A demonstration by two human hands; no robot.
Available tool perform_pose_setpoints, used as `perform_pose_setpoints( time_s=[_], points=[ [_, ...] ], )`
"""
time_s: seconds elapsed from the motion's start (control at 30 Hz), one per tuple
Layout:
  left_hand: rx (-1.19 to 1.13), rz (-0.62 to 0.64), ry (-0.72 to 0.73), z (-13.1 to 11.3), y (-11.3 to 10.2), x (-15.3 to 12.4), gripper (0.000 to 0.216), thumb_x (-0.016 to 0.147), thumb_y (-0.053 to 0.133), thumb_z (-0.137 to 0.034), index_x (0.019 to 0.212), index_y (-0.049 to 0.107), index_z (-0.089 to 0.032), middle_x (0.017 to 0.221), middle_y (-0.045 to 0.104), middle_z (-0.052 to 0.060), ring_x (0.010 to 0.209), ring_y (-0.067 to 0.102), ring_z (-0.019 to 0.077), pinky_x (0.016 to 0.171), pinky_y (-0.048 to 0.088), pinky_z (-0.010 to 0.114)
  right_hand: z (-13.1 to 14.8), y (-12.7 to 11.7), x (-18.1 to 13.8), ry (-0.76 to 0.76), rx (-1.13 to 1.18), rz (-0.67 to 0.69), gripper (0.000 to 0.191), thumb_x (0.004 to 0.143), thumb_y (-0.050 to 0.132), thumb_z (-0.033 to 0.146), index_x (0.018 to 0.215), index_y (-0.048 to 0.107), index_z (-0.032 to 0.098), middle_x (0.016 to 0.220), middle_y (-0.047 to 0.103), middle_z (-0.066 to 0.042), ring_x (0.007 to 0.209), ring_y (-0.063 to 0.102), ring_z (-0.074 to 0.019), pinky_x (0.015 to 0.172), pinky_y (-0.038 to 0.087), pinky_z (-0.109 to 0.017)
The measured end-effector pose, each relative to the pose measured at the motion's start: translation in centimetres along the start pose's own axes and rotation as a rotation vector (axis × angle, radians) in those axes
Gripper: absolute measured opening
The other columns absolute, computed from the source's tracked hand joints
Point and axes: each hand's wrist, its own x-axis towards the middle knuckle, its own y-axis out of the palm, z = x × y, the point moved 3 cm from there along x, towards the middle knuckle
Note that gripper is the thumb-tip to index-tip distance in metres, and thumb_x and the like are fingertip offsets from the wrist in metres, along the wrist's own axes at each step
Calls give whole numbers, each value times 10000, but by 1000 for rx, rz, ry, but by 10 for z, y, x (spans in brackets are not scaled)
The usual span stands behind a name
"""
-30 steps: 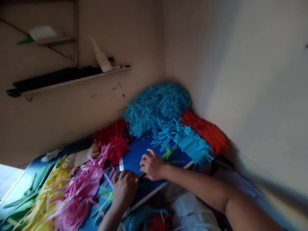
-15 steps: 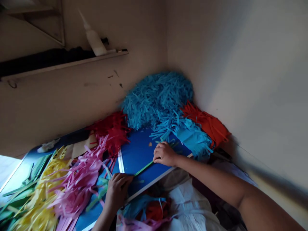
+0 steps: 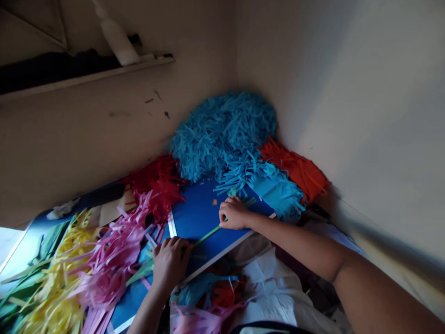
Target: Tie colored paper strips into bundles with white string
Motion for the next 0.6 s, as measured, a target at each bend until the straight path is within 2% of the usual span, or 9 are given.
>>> perform_pose_setpoints(
  time_s=[0.07,0.13,0.23,0.33,0.37,0.43,0.53,0.6],
  points=[
    [71,-21,154,-7,-4,1,180,899,544,-211,907,715,-266,956,714,36,963,596,260,945,328,483,1,-2,1,11,-12,9,107,675,795,231,668,692,205,847,686,-8,944,555,-223,881,332,-360],
    [132,-40,299,-13,-4,0,323,880,539,-113,1061,694,-330,1030,721,12,1011,590,258,979,298,494,4,-6,1,15,-27,9,110,668,802,231,691,697,206,831,687,-12,933,558,-224,882,344,-367],
    [154,-17,355,-17,-4,1,441,843,567,-60,1120,675,-386,1029,732,-10,1029,590,266,961,299,500,16,-13,-3,-20,-64,-41,91,698,801,263,726,719,235,919,699,-18,998,542,-242,970,305,-444],
    [132,3,365,-21,-6,4,423,832,575,-54,1070,699,-381,1042,732,-3,1035,591,261,960,303,496,42,-10,-5,-341,-192,-125,14,811,723,300,800,728,292,1033,703,16,1137,483,-258,1080,144,-556],
    [121,1,367,-23,-7,6,406,826,579,-53,1046,709,-369,1042,733,2,1035,592,259,967,301,496,51,-5,-6,-473,-262,-143,66,842,685,274,787,720,284,990,712,25,1134,484,-255,1091,107,-578],
    [101,-11,355,-28,-9,8,326,823,591,-73,972,726,-329,1004,739,12,1030,596,255,985,291,499,61,7,-4,-665,-400,-164,170,861,624,190,712,690,239,833,710,23,1038,525,-245,1086,110,-602],
    [60,-61,297,-30,-2,11,204,851,591,-129,817,724,-280,875,740,3,951,620,224,993,290,483,64,22,3,-794,-498,-219,234,851,566,128,650,658,206,717,676,11,863,554,-215,1045,209,-580],
    [26,-115,262,-27,6,13,209,861,583,-139,765,710,-274,810,731,-20,865,633,193,980,300,460,63,25,6,-789,-499,-258,241,853,539,117,653,650,193,693,665,4,783,550,-193,1009,256,-558]
  ],
)
